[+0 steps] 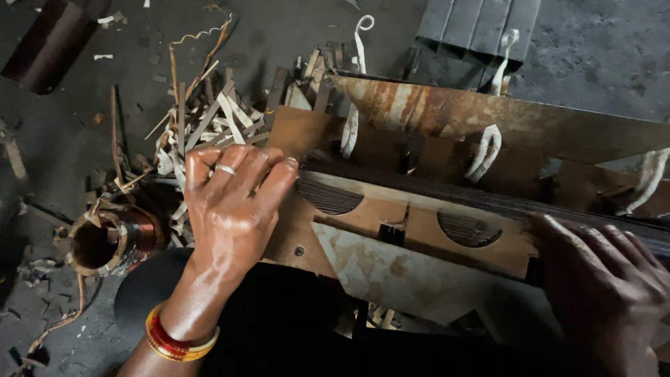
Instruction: The person sits on the floor with a wooden jig on their lap holding a bundle of dark incense sticks. They use a flat metal blade to square and even the ends of the bundle, press and flip the bundle by hand, and repeatedly tap and align the sticks against the jig, finally lifting the bundle aside.
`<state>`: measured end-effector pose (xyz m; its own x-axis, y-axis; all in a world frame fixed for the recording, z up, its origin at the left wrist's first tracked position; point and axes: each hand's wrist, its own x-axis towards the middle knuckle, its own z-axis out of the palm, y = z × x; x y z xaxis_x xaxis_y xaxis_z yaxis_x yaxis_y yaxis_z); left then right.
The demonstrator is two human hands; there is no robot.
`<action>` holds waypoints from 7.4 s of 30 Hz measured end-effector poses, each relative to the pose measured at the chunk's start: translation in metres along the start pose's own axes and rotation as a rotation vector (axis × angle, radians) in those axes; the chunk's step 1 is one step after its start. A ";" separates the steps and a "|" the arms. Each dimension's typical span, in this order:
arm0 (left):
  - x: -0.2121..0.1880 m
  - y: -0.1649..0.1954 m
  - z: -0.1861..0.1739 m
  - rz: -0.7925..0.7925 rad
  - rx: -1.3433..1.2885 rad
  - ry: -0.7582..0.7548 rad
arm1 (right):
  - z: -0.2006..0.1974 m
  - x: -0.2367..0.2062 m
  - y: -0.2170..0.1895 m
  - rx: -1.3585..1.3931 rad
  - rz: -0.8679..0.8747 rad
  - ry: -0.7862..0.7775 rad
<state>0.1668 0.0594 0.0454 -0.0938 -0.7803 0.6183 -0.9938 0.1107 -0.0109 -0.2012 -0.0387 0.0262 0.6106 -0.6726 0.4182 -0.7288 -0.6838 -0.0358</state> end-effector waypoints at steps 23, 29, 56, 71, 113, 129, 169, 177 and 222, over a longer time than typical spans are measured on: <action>-0.013 -0.008 0.005 -0.037 0.003 0.040 | 0.010 -0.010 0.000 -0.025 -0.028 0.060; -0.017 -0.004 0.012 -0.102 -0.069 0.104 | 0.003 -0.012 -0.002 -0.024 0.014 0.054; 0.048 0.059 0.069 0.227 -0.555 -0.259 | 0.013 -0.009 0.015 0.080 0.052 0.230; 0.055 0.056 0.072 0.419 -0.206 -0.279 | 0.011 -0.011 0.048 -0.103 -0.081 -0.013; 0.054 0.062 0.092 0.519 0.219 -0.354 | 0.024 -0.011 0.084 -0.167 -0.206 -0.113; -0.001 0.152 0.064 0.402 -0.271 -0.371 | -0.013 -0.061 0.029 0.168 0.067 -0.124; -0.001 0.175 0.069 0.467 0.027 -0.167 | -0.069 -0.107 0.134 0.049 0.129 -0.137; 0.064 0.190 0.072 0.543 0.186 -0.082 | -0.059 -0.080 0.154 -0.015 0.145 0.108; 0.082 0.176 0.069 0.274 -0.290 0.023 | -0.025 -0.095 0.133 0.055 0.276 0.138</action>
<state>-0.0195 -0.0271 0.0398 -0.3487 -0.6840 0.6407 -0.8735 0.4850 0.0424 -0.3636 -0.0585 0.0039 0.3412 -0.7928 0.5050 -0.8412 -0.4973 -0.2124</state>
